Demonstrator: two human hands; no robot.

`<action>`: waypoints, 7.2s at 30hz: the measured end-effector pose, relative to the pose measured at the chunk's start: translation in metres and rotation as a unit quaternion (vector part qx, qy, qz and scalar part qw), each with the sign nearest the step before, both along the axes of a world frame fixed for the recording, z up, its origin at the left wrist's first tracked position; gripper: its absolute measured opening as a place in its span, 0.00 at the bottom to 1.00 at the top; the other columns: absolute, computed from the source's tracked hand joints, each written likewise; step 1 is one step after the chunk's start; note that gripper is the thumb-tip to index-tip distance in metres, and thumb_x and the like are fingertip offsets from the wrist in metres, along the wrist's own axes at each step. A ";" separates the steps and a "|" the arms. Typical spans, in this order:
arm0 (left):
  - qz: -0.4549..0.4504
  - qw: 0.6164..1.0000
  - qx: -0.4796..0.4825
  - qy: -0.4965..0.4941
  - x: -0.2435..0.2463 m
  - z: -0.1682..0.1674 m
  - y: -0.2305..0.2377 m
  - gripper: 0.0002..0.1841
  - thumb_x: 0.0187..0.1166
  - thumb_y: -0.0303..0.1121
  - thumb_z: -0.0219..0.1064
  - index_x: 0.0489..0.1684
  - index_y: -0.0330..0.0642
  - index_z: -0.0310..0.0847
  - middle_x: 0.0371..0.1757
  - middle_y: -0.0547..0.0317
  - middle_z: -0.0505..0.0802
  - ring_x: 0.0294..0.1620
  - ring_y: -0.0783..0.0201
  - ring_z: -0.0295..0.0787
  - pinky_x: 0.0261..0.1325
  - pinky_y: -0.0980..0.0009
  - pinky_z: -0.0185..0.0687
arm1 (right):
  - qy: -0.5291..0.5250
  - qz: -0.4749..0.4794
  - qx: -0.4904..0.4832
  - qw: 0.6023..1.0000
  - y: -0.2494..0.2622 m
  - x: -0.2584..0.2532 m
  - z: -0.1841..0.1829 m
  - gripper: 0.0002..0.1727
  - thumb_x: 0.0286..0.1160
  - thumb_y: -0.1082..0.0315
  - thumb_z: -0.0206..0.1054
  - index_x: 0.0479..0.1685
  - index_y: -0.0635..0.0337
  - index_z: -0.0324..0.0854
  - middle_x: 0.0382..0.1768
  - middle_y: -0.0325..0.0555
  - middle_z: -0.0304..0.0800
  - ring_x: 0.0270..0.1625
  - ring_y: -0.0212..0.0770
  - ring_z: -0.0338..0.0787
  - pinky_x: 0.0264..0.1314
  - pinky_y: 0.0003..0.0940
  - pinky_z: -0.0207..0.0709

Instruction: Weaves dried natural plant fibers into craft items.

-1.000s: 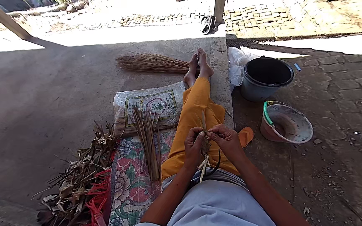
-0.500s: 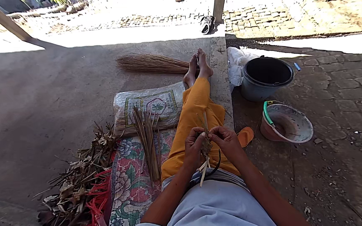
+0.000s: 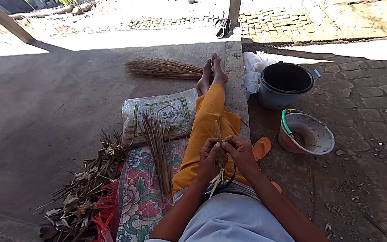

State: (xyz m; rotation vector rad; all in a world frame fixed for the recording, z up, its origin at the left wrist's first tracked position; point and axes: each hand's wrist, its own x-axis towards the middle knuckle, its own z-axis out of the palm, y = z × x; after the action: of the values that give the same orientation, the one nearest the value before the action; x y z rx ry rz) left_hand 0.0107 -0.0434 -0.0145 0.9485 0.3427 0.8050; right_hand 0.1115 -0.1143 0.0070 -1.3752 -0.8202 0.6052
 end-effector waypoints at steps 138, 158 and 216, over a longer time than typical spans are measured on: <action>0.019 0.981 0.041 0.190 -0.008 0.019 0.006 0.08 0.84 0.22 0.60 0.45 0.29 0.86 0.32 0.60 0.91 0.32 0.73 0.88 0.41 0.75 0.86 | -0.195 0.102 0.051 0.974 -0.018 0.029 -0.018 0.12 0.84 0.67 0.62 0.44 0.68 0.87 0.44 0.42 0.87 0.49 0.23 0.85 0.58 0.19 0.79; 0.029 0.977 0.115 0.179 -0.009 0.012 0.002 0.08 0.80 0.21 0.61 0.45 0.29 0.87 0.36 0.59 0.92 0.35 0.72 0.89 0.45 0.73 0.89 | 0.205 0.063 -0.058 0.975 -0.013 0.020 -0.001 0.09 0.74 0.80 0.64 0.27 0.60 0.84 0.24 0.35 0.85 0.29 0.27 0.82 0.40 0.22 0.79; 0.056 0.989 -0.081 0.107 -0.007 0.018 -0.001 0.11 0.86 0.21 0.55 0.45 0.27 0.85 0.31 0.56 0.91 0.31 0.64 0.91 0.42 0.62 0.94 | -0.075 0.000 0.060 0.995 -0.018 0.028 0.001 0.06 0.78 0.75 0.60 0.44 0.60 0.82 0.40 0.34 0.86 0.44 0.24 0.85 0.53 0.21 0.80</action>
State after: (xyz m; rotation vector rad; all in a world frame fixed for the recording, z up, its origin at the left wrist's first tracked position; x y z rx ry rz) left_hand 0.0039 -0.0444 0.0037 0.8697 0.6433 0.7665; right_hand 0.1390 -0.1323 0.0080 -1.3230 -0.9617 0.4478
